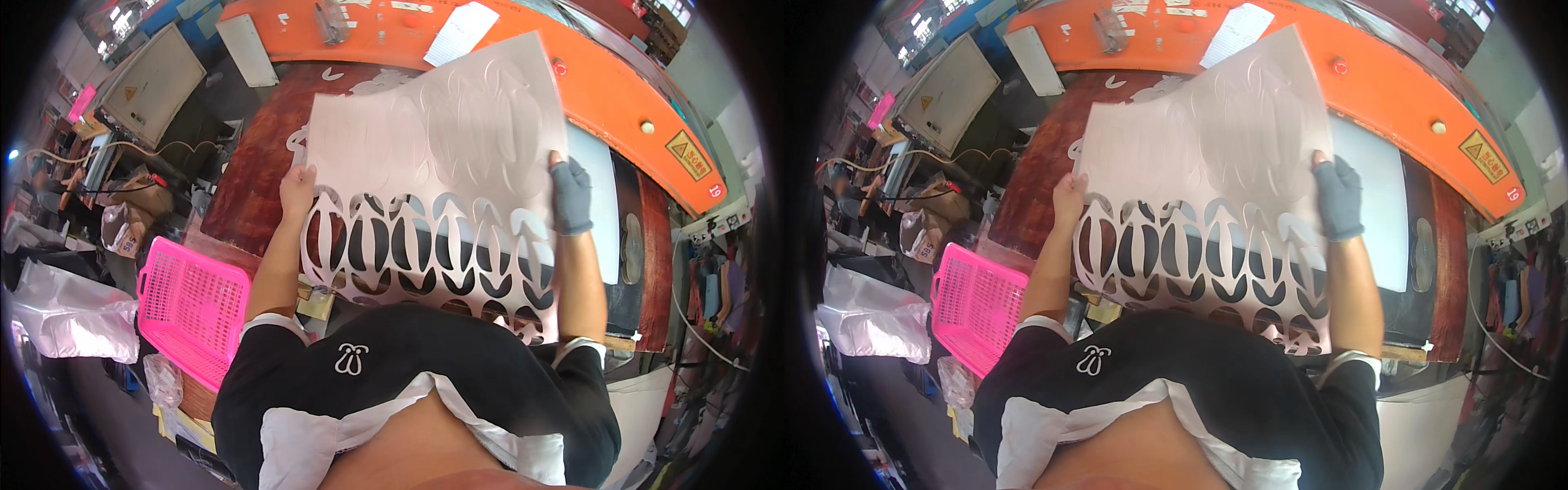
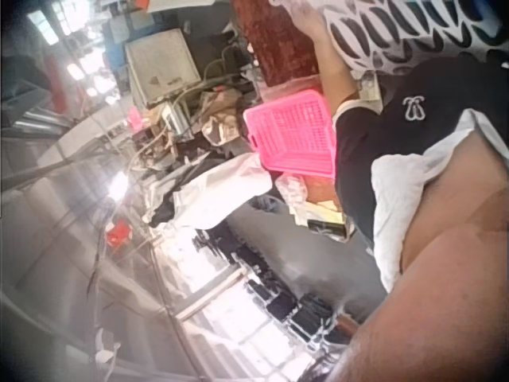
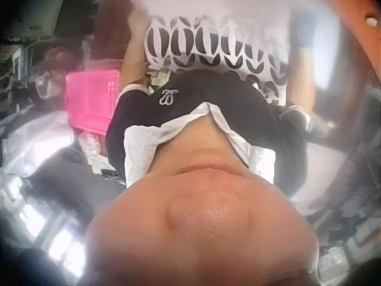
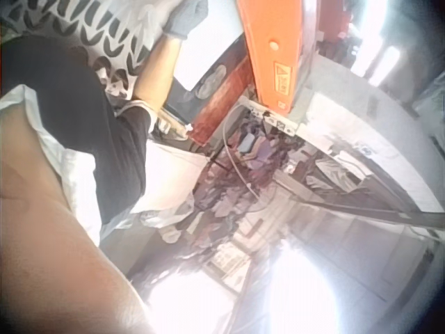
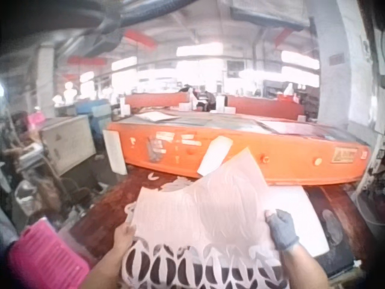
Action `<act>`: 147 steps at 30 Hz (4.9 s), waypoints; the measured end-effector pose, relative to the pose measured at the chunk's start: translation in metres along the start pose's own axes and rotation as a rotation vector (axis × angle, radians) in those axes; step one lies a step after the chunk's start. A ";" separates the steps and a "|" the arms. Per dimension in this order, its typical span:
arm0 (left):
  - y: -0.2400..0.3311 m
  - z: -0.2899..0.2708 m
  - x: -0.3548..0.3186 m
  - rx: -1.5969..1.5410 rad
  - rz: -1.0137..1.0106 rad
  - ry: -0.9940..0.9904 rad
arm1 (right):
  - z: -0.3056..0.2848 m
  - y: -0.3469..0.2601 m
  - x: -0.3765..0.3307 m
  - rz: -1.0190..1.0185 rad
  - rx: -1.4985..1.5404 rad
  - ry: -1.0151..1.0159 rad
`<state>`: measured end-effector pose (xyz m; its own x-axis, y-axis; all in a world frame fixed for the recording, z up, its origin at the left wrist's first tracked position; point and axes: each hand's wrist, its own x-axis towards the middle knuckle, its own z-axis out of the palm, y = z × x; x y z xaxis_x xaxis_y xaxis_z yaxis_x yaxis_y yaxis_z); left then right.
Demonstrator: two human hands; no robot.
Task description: The person operates a die-cutting machine to cut shapes from white sheets. They place sheets into the machine, press down to cut, then remove and separate the cut pieces by hand, stacking them on the table.
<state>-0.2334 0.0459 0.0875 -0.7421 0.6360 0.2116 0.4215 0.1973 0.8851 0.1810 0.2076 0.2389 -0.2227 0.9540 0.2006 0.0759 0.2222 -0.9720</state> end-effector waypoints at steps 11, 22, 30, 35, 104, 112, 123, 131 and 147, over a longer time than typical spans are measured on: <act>0.031 0.055 -0.036 -0.159 0.165 -0.449 | 0.105 0.046 -0.020 0.187 -0.022 -0.139; 0.106 0.156 -0.052 -0.704 0.167 -0.642 | 0.121 0.065 -0.041 0.302 0.068 -0.276; 0.093 0.139 -0.052 -0.802 0.225 -0.570 | 0.122 0.056 -0.056 0.344 0.126 -0.299; 0.092 0.103 -0.049 -0.419 0.348 -0.541 | 0.107 0.056 -0.060 0.246 0.071 -0.242; 0.050 0.181 -0.016 -0.276 0.351 -0.392 | 0.109 0.078 -0.032 -0.220 -0.266 -0.388; 0.098 0.120 -0.052 -0.383 0.230 -0.450 | 0.123 0.056 -0.037 0.451 0.543 -0.338; 0.069 0.102 -0.041 -0.392 0.614 -0.276 | 0.125 0.034 -0.033 0.350 0.469 -0.109; 0.080 0.092 -0.048 -0.702 0.318 -0.132 | 0.127 0.021 -0.031 0.407 0.528 -0.109; 0.054 0.101 -0.001 -0.321 0.200 -0.245 | 0.133 0.024 -0.026 0.429 0.601 -0.128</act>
<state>-0.1573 0.1313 0.0930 -0.5012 0.8035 0.3212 0.3323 -0.1640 0.9288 0.0592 0.1618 0.1941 -0.4073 0.8930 -0.1914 -0.3545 -0.3477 -0.8680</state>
